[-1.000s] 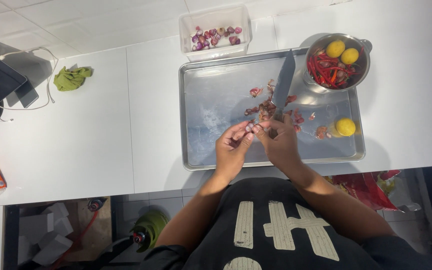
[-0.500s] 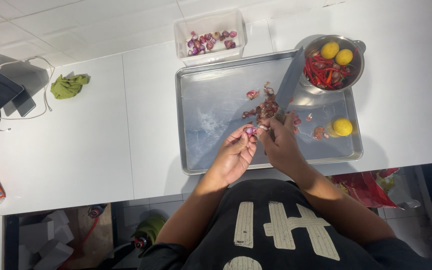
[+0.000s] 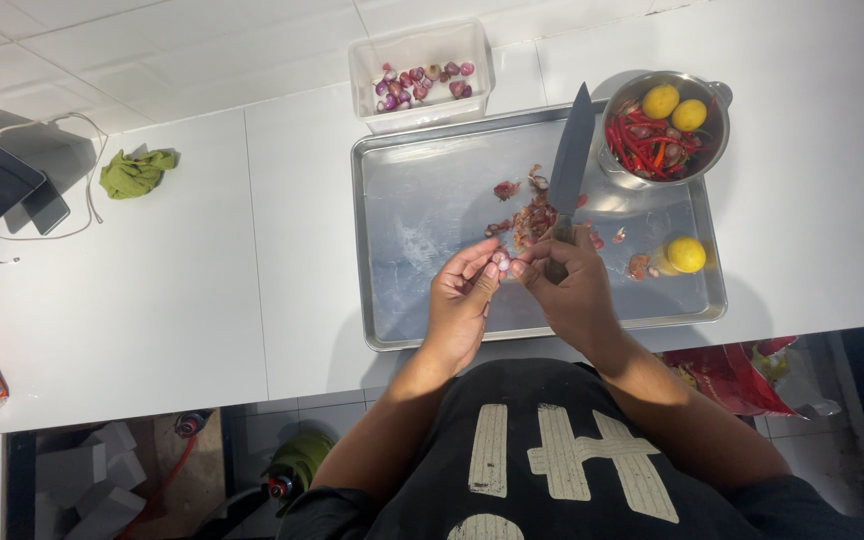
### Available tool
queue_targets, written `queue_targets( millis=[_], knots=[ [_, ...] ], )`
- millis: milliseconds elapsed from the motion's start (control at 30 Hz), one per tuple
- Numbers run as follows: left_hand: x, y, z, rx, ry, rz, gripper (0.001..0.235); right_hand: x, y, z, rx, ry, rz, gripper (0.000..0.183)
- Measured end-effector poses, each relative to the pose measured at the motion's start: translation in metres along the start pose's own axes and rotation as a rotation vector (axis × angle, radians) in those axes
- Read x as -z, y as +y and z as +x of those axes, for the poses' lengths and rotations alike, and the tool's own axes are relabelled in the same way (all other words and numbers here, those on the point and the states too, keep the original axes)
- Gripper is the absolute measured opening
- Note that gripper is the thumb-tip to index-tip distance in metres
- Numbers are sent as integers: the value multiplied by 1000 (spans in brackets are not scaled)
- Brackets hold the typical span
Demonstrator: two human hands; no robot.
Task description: The person peels and chops shallots on a metal tray using a knife, placing the peeled shallots into a plastic container. They also briefly wash a whole fish in the sink before returning to the chopping task.
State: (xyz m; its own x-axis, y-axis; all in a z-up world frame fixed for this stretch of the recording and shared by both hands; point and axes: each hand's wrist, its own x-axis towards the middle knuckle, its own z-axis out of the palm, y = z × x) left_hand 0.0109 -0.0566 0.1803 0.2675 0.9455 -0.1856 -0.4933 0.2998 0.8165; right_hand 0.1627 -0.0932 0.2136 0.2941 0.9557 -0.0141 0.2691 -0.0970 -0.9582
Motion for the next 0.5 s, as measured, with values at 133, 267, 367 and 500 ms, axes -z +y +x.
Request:
queue_targets(
  millis=[133, 267, 367, 500],
  knots=[
    [-4, 8, -4, -40, 9, 198, 34, -5, -5, -1, 47, -7, -10, 17],
    [6, -12, 4, -74, 3, 225, 41, -7, -9, -3, 117, -50, -27, 15],
    [0, -9, 3, -55, -36, 86, 35, -5, -12, -1, 115, -25, -23, 19],
    [-7, 2, -3, 79, -49, -272, 31, -7, -2, -6, 25, -3, 10, 20]
  ],
)
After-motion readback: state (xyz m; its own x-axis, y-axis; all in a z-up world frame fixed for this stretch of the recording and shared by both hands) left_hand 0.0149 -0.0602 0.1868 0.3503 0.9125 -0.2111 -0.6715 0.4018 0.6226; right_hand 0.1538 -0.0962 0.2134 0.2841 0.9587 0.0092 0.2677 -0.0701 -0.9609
